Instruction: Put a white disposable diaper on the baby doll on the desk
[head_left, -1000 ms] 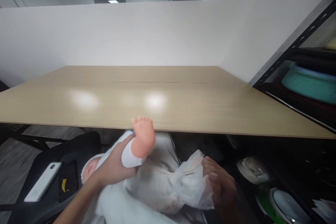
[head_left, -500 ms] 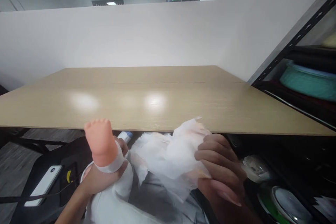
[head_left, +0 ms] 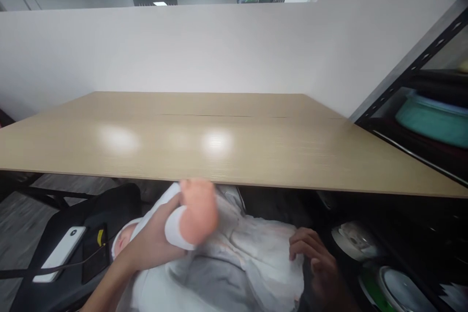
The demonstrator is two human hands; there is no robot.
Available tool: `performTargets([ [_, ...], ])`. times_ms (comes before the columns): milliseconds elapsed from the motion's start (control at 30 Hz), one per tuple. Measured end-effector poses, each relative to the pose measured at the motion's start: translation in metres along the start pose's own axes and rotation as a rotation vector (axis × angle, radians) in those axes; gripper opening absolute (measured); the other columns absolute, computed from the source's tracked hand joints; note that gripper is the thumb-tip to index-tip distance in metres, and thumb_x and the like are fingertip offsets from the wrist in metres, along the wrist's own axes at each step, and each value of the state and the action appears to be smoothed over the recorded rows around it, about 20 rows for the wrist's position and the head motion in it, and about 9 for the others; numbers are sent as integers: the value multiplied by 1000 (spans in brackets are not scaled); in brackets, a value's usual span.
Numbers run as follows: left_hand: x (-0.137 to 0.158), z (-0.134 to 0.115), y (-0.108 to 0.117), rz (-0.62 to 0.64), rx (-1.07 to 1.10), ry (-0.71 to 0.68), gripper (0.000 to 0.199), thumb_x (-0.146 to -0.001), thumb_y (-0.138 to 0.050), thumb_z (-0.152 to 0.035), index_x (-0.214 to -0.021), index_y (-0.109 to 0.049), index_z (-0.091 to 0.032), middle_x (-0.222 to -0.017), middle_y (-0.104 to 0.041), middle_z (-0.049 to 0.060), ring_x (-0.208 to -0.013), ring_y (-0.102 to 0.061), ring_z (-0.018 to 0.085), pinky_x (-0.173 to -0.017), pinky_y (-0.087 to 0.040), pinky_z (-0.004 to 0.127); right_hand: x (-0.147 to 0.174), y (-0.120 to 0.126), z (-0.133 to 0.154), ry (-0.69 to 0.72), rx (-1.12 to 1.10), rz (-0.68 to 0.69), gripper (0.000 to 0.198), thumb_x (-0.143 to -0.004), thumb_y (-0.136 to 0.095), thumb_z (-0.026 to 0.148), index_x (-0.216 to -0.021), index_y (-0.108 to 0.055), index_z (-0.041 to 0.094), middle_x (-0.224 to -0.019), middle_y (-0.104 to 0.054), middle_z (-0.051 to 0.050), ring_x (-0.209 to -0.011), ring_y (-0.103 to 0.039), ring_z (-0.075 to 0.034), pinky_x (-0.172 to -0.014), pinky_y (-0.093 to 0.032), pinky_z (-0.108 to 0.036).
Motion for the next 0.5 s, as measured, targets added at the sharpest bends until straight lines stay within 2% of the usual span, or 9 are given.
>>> performTargets([
  [100, -14, -15, -28, 209, 28, 6, 39, -70, -79, -23, -105, -62, -23, -103, -72, -3, -93, -68, 21, -75, -52, 28, 1, 15, -3, -115, -24, -122, 58, -119, -30, 43, -77, -67, 28, -79, -68, -8, -76, -67, -34, -75, -52, -56],
  [167, -22, -22, -52, 298, -27, -97, 46, -61, -86, -23, -102, -64, -24, -102, -73, -2, -91, -69, 23, -76, -51, 32, -5, 16, 1, -162, -66, -164, 52, -118, -37, 38, -78, -69, 29, -81, -69, -7, -79, -68, -33, -78, -52, -54],
  [233, -27, -24, -78, 369, -132, -243, 53, -59, -93, -30, -104, -66, -25, -104, -74, 0, -95, -70, 27, -86, -52, 40, -15, 11, 8, -231, -114, -125, 45, -118, -43, 37, -82, -70, 28, -86, -70, -6, -82, -69, -31, -76, -52, -49],
  [333, -29, -23, -106, 483, -261, -370, 52, -71, -96, -44, -111, -68, -23, -108, -76, 5, -101, -71, 32, -97, -52, 48, -32, -1, 20, -332, -198, 36, 40, -118, -46, 44, -90, -70, 27, -89, -69, -5, -83, -68, -27, -74, -53, -39],
  [400, -27, -28, -106, 497, -250, -418, 57, -78, -95, -53, -120, -69, -23, -117, -76, 8, -109, -70, 33, -102, -52, 49, -43, -9, 27, -378, -262, 131, 41, -118, -46, 48, -93, -70, 26, -88, -69, -3, -83, -68, -24, -76, -53, -36],
  [500, -16, -37, -81, 424, -179, -388, 52, -95, -83, -54, -136, -66, -27, -135, -72, 9, -125, -65, 32, -111, -50, 47, -54, -20, 36, -422, -328, 296, 44, -120, -41, 50, -100, -72, 27, -96, -72, -4, -92, -69, -24, -85, -55, -35],
])
Point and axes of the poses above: each hand's wrist, its own x-axis away from the middle knuckle, its own y-axis out of the back of the hand, z = x × y, the point moved 5 cm from there along -x, towards the middle knuckle
